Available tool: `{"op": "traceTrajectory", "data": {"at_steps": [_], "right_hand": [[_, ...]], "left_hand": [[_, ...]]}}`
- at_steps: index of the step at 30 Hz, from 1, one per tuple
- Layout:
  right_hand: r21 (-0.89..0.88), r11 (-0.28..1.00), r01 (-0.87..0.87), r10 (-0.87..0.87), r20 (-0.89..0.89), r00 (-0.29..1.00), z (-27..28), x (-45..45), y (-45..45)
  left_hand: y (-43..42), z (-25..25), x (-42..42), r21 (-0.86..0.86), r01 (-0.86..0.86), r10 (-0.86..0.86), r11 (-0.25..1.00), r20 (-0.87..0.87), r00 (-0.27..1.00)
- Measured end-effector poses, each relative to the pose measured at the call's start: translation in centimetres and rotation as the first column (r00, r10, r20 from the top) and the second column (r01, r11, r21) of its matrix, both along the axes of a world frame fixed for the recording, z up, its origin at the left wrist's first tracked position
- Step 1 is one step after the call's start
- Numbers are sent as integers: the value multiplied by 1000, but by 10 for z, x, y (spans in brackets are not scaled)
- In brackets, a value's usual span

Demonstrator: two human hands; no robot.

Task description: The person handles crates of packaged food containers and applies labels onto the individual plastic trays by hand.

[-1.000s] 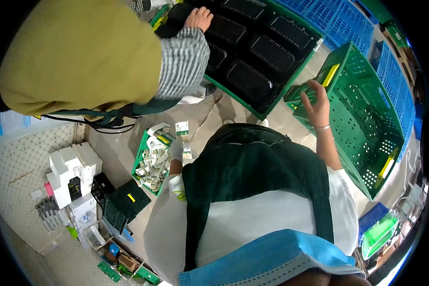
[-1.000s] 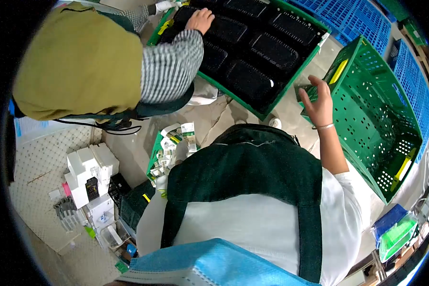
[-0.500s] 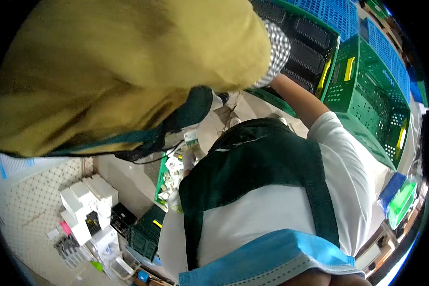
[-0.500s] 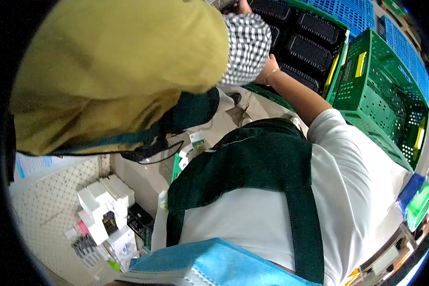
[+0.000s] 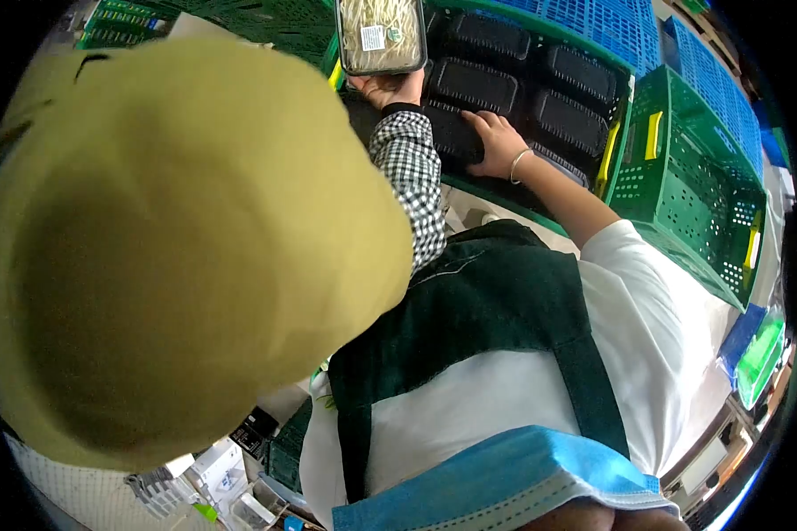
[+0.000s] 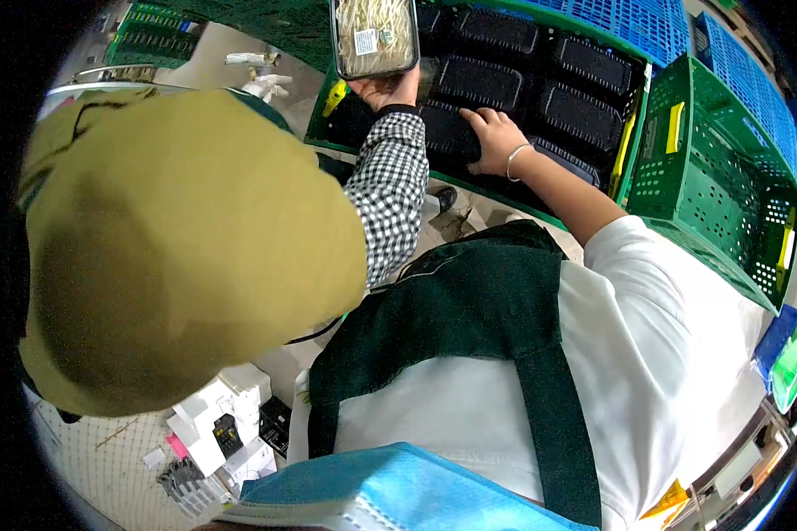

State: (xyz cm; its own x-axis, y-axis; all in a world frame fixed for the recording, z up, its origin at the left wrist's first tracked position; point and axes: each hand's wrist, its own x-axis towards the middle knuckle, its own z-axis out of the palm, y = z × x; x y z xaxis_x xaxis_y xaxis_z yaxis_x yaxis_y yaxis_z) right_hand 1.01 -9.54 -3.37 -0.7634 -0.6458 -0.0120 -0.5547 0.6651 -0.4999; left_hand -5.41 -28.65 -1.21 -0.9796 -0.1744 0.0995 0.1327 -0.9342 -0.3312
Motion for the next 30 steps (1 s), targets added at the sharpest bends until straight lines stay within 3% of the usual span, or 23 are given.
{"op": "traceTrajectory", "data": {"at_steps": [6,10,14,15,17,18,20,21,22,24,25,26,27,28,30], "right_hand": [[24,999,-42,43,-49,998,13,-9,-6],[-88,996,22,-27,-52,998,5,-19,-3],[-152,988,-32,17,-98,995,11,-33,-7],[-106,994,-31,28,-30,999,11,-38,-7],[-94,995,31,-15,167,986,5,-53,-5],[-185,981,60,20,407,913,5,-67,7],[-267,951,154,60,651,757,-2,-87,26],[-155,960,235,24,878,478,4,-95,36],[-161,906,390,62,965,254,-1,-93,39],[-61,777,627,53,998,31,-7,-87,27],[-128,804,581,50,988,148,-35,-98,27],[61,934,352,-230,856,462,-59,-117,23],[-6,934,357,-230,755,614,-48,-106,26],[-76,933,353,-231,627,744,-42,-95,33],[-167,920,355,-297,297,908,-30,-72,67]], "left_hand": [[-8,5,5,-64,-29,37,998,126,991],[-20,1,-2,-124,-3,15,992,98,995],[-36,6,-7,-131,-8,14,991,47,999],[-38,7,-9,-167,-38,50,985,69,996],[-46,9,-6,-79,38,-38,996,0,999],[-48,5,-8,-52,74,-76,996,-38,996],[-57,-4,-12,-107,22,-22,994,2,1000],[-66,-10,-13,-126,6,-5,992,12,1000],[-75,-14,-13,-145,-9,12,989,21,1000],[-97,-13,3,-138,-125,122,983,-31,992],[-113,-2,17,-81,-150,150,985,1,989],[-128,2,28,-24,-175,176,984,38,984],[-158,-12,29,15,-197,196,980,36,980],[-165,-6,38,52,-248,246,967,37,969],[-188,-9,40,-15,-157,157,987,18,987]]}}
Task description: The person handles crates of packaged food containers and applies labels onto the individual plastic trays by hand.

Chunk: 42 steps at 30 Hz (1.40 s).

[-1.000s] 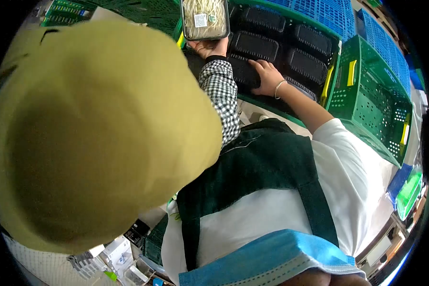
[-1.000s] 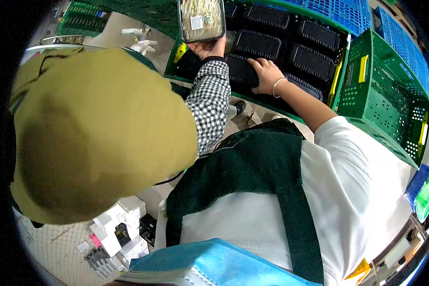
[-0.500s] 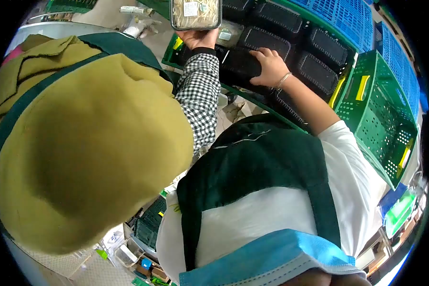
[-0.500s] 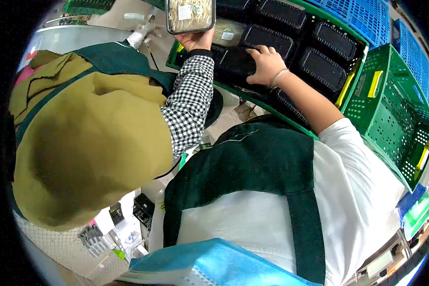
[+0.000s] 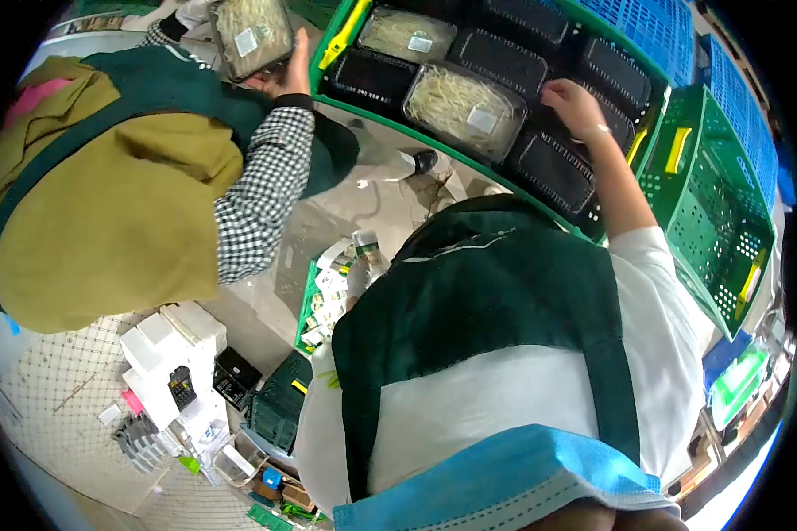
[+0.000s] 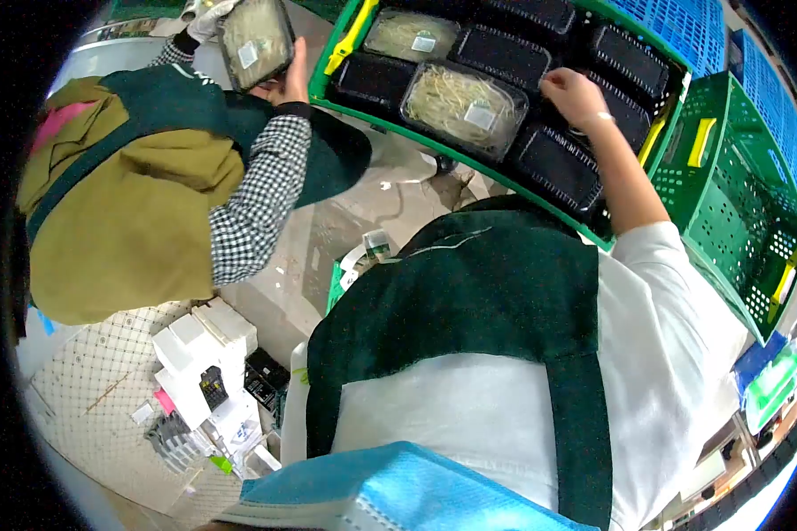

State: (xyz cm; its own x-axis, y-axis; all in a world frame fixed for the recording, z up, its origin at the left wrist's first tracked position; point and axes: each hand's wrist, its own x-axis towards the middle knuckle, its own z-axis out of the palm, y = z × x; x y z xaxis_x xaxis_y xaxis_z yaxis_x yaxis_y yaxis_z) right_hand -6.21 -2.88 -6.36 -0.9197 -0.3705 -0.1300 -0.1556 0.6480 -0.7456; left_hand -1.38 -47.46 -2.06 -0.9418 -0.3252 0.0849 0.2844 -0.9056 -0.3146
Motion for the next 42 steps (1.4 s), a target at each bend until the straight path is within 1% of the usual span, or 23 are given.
{"op": "traceTrajectory", "data": {"at_steps": [1,3,4,6,8,9,10,12,14,16,17,18,19,20,23,26,28,30,32,35,36,38,42], "right_hand": [[78,997,-6,7,-18,1000,21,21,19],[251,946,-205,267,-246,932,11,60,56],[297,901,-316,373,-160,914,10,82,64],[541,820,-188,325,-168,931,7,122,62],[429,884,-187,267,-134,954,10,114,62],[385,900,-206,297,-196,935,11,111,62],[362,906,-219,334,-292,896,16,110,68],[264,956,-128,216,-336,917,39,100,73],[77,996,-39,49,-121,992,56,85,91],[-275,961,-23,134,393,910,66,62,117],[-339,930,140,118,639,760,56,52,131],[-350,883,313,135,828,544,45,46,140],[-241,868,434,-71,805,589,42,50,127],[-135,976,-171,210,373,904,14,26,143],[47,987,151,-155,103,982,19,18,140],[394,917,-58,198,-325,925,6,8,137],[581,812,-60,267,-277,923,-19,18,125],[579,813,-64,296,-315,902,-24,12,124],[557,826,-86,292,-291,911,-27,4,126],[491,847,-203,326,-180,928,-23,-6,131],[489,849,-199,321,-178,930,-21,-7,133],[460,837,-296,376,-91,922,-15,-10,142],[693,708,-133,439,-285,852,-18,4,124]], "left_hand": [[-1,6,4,-13,10,-9,1000,20,1000],[2,17,5,231,131,-155,964,89,984],[5,20,10,337,172,-221,926,113,969],[11,25,21,584,219,-361,782,138,922],[25,33,26,656,135,-338,743,193,921],[29,38,25,802,135,-419,582,153,895],[36,30,19,566,443,-644,695,217,734],[68,40,11,502,629,-756,594,78,650],[87,20,-14,521,568,-656,637,-20,755],[104,18,-29,432,733,-772,525,-120,624],[130,52,-26,932,305,-804,196,-25,594],[145,72,-25,928,-328,-859,-176,18,511],[144,67,-23,753,-459,-739,-471,-52,672],[136,59,-24,643,-491,-725,-588,-151,672],[85,29,-15,840,-406,-783,-360,-36,620],[59,26,14,920,-341,-756,-190,85,650],[80,29,32,813,-413,-786,-411,-87,612],[116,27,48,562,-540,-726,-627,-171,666],[152,21,58,504,-609,-772,-612,-215,598],[191,8,57,748,-543,-894,-381,-150,421],[197,-7,58,910,-346,-932,-227,-100,348],[225,6,50,753,-570,-911,-330,-95,402],[229,17,46,462,-743,-859,-485,-90,504]]}}
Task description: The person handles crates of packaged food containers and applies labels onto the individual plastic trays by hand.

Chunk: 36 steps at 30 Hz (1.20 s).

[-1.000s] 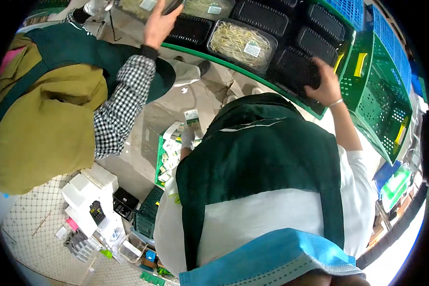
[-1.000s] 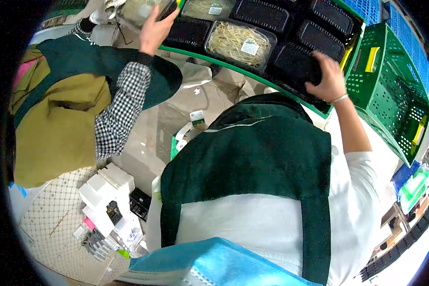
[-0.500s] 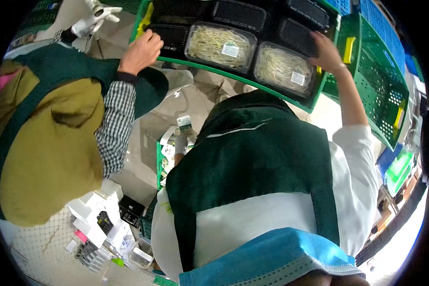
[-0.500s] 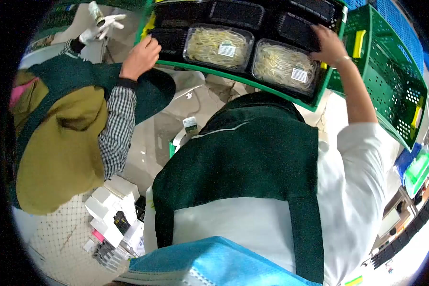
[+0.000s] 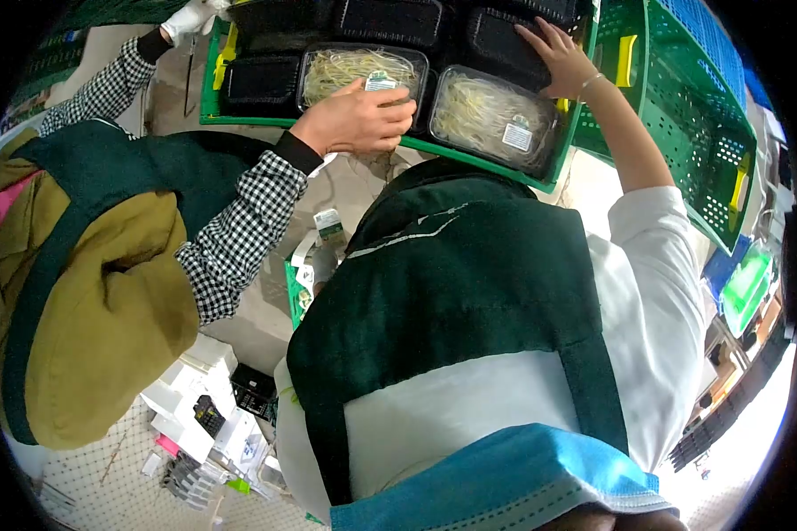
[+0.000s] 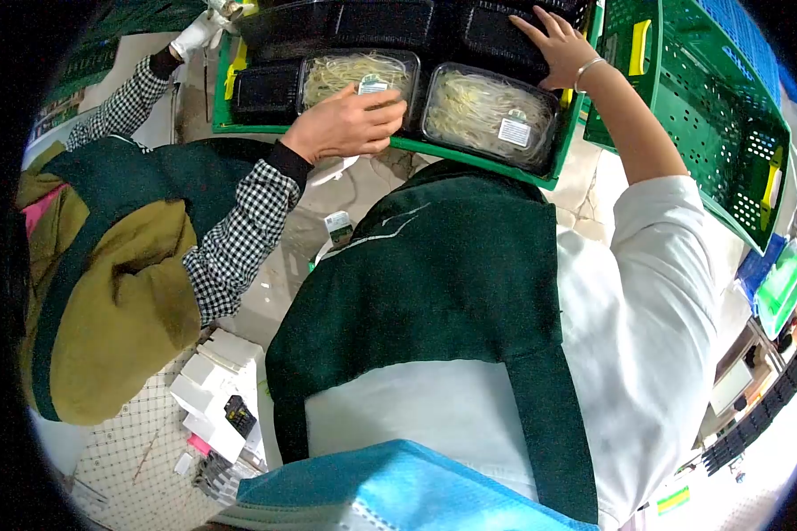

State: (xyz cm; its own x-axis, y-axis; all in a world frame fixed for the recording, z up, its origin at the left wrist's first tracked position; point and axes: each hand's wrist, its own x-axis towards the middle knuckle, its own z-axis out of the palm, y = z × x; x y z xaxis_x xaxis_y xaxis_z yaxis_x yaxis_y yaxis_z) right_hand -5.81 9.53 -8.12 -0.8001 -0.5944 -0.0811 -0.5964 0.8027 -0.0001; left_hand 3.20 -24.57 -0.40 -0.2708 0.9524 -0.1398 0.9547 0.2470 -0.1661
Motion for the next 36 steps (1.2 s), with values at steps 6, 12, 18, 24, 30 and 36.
{"op": "traceTrajectory", "data": {"at_steps": [6,12,18,24,30,36], "right_hand": [[-194,979,58,-9,242,970,96,-13,-11],[-387,662,642,-60,826,560,113,-59,39],[-520,625,582,131,806,578,-56,-144,86],[-168,950,262,-257,52,965,40,-59,1],[246,952,184,-255,299,920,53,-112,-3],[266,945,189,-255,242,936,53,-112,-5]], "left_hand": [[-47,12,-31,-149,-238,127,960,-527,840],[-75,5,-58,-702,-392,-660,595,-705,261],[-76,25,-51,-627,-309,-500,715,-768,400],[-81,21,-61,-675,-524,-552,519,-733,398],[-64,25,-81,-516,-484,-321,707,-844,430],[-50,32,-115,-469,-511,-1,720,-737,675]]}}
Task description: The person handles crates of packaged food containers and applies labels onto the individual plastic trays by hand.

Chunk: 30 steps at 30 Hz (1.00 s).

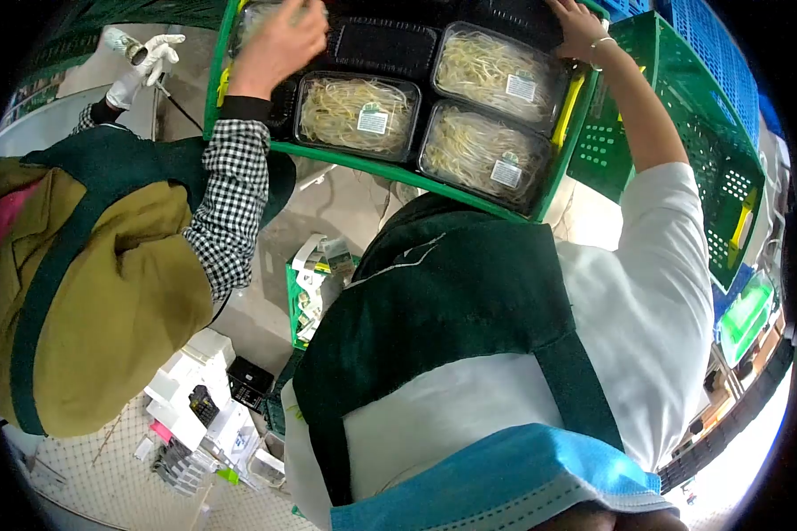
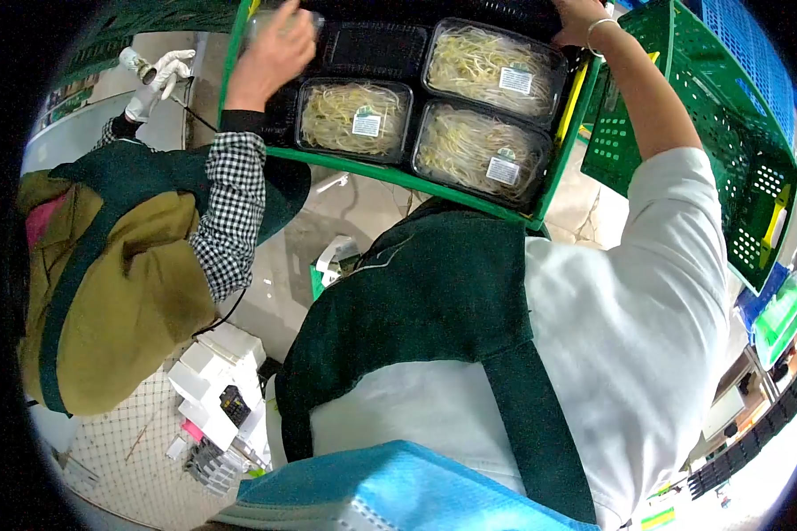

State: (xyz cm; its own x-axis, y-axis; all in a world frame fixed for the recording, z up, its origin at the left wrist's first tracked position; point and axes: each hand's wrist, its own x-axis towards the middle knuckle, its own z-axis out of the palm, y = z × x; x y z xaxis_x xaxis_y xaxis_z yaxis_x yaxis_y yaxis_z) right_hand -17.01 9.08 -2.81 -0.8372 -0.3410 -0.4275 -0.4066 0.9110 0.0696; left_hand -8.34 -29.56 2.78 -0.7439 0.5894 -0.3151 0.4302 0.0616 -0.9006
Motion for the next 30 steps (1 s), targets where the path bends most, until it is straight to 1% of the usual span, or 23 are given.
{"op": "traceTrajectory", "data": {"at_steps": [2,3,4,6,8,9,10,11,12,13,14,15,16,17,18,19,20,23,25,26,27,29,30], "right_hand": [[-216,976,-7,11,16,1000,20,-7,3],[-328,945,-13,17,10,1000,28,-11,7],[-334,928,-164,87,-234,968,30,-10,11],[-622,783,12,5,26,1000,57,-23,19],[-633,730,260,-138,235,962,91,-22,23],[-607,674,421,-318,277,907,88,-26,31],[-573,481,663,-150,692,706,55,-53,57],[-599,360,716,-262,671,693,43,-50,54],[-629,231,743,-377,646,664,33,-45,53],[-474,300,828,-246,800,547,-10,-83,82],[-581,219,784,-431,663,612,-32,-92,97],[-583,223,781,-431,660,615,-58,-94,108],[-804,242,544,-371,441,817,-82,-92,117],[-940,237,246,-310,167,936,-95,-91,118],[-837,537,104,-279,-60,958,-87,-69,95],[-623,781,-29,-179,-269,946,-73,-35,67],[-370,905,-209,-42,-567,822,-72,-12,43],[-432,897,-93,-158,-510,846,-48,-10,32],[-524,850,45,-220,-277,935,-43,-26,31],[-691,706,153,-273,-67,960,-59,-48,47],[-688,705,173,-244,-7,970,-56,-56,52],[-689,688,227,-187,133,973,-57,-70,63],[-689,688,229,-192,132,973,-55,-68,63]], "left_hand": [[1,14,-4,99,-37,42,994,-45,998],[-40,-9,-12,193,-8,10,981,-12,1000],[-55,-30,-11,193,-10,12,981,-10,1000],[-73,-56,-6,213,-72,71,974,13,997],[-82,-51,-4,152,-102,102,983,4,995],[-89,-49,-6,169,-79,75,982,30,997],[-93,-45,-8,189,-54,44,981,57,997],[-88,-32,-6,242,-67,46,968,89,995],[-90,-28,-7,197,-51,53,979,-2,999],[-99,-24,-4,147,-40,41,988,-3,999],[-108,-23,2,93,-34,35,995,0,999],[-108,-23,9,95,-37,38,995,-2,999],[-106,-20,18,80,-101,101,992,6,995],[-106,-18,25,64,-163,162,985,12,987],[-107,-19,26,201,-138,133,970,43,990],[-101,-17,31,153,-137,132,979,39,990],[-93,-16,34,105,-134,130,985,36,991],[-83,-23,27,173,-35,32,984,22,999],[-71,-23,4,200,11,-11,980,-1,1000],[-64,-24,-13,228,55,-51,972,-22,998],[-58,-33,-40,330,190,-176,924,-73,982],[-24,-25,-61,416,165,-184,894,7,983],[3,-12,-59,389,3,-66,921,148,987]]}}
